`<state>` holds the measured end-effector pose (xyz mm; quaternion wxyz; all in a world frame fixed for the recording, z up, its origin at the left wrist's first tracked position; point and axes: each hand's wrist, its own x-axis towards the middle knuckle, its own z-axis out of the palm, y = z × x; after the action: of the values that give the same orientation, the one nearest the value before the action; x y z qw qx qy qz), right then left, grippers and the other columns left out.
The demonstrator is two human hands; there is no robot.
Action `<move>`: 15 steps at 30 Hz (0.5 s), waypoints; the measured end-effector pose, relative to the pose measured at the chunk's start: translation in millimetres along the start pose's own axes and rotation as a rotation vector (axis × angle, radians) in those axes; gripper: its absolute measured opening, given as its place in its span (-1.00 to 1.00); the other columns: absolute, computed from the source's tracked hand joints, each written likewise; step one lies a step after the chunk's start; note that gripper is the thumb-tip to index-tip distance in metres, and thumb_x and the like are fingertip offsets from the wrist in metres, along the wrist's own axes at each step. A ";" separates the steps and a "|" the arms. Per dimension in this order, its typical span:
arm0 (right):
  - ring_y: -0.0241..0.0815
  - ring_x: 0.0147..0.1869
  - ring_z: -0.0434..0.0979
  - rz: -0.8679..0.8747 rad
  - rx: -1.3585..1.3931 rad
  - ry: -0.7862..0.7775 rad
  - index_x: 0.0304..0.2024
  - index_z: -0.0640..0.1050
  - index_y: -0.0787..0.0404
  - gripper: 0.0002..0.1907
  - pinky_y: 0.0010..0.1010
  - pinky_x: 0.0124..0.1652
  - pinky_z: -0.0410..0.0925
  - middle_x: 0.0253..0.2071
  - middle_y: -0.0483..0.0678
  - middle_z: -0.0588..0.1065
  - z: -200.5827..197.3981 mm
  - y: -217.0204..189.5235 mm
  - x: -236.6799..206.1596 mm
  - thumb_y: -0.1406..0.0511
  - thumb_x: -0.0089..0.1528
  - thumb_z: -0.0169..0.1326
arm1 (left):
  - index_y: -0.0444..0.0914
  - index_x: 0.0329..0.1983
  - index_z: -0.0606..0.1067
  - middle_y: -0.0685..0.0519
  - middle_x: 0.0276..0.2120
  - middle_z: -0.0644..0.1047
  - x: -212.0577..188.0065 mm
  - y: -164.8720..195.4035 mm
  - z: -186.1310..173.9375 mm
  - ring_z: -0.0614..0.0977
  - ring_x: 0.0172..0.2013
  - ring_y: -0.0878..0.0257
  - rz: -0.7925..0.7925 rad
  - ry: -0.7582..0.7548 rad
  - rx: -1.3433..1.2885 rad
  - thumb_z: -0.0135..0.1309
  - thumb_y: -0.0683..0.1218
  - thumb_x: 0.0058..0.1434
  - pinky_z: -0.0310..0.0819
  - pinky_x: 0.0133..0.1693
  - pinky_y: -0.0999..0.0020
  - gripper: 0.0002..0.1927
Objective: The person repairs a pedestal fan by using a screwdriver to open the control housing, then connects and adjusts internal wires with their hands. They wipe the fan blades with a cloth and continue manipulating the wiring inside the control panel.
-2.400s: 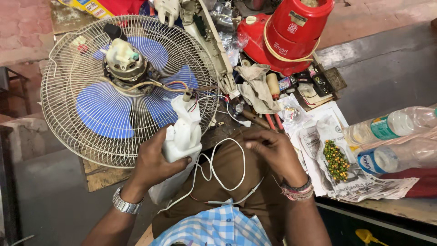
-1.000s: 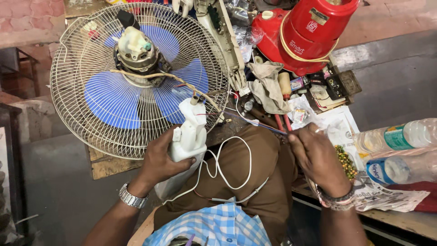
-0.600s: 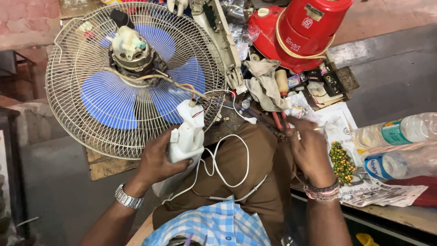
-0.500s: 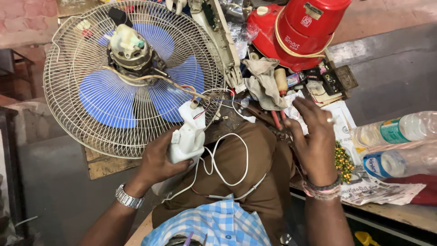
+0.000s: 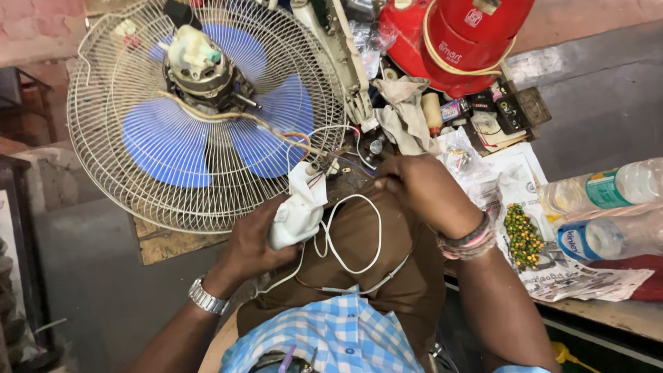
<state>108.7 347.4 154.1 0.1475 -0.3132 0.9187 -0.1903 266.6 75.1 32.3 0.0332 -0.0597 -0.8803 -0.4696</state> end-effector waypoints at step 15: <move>-0.21 -0.22 0.68 0.168 1.322 0.208 -0.05 0.56 0.39 -0.81 -0.43 -0.27 0.57 -0.19 0.08 0.65 28.1 -31.4 23.6 0.41 0.30 0.13 | -0.25 0.31 0.31 -0.17 -0.02 0.61 1.9 3.9 -2.4 0.72 -0.13 0.01 -0.104 -0.052 -0.019 0.36 -0.04 -0.20 0.66 -0.07 0.18 -0.07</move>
<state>118.0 302.3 139.6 0.2331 -0.0644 0.6398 -0.7295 265.2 75.4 37.0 -0.0148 -0.0263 -0.8782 -0.4773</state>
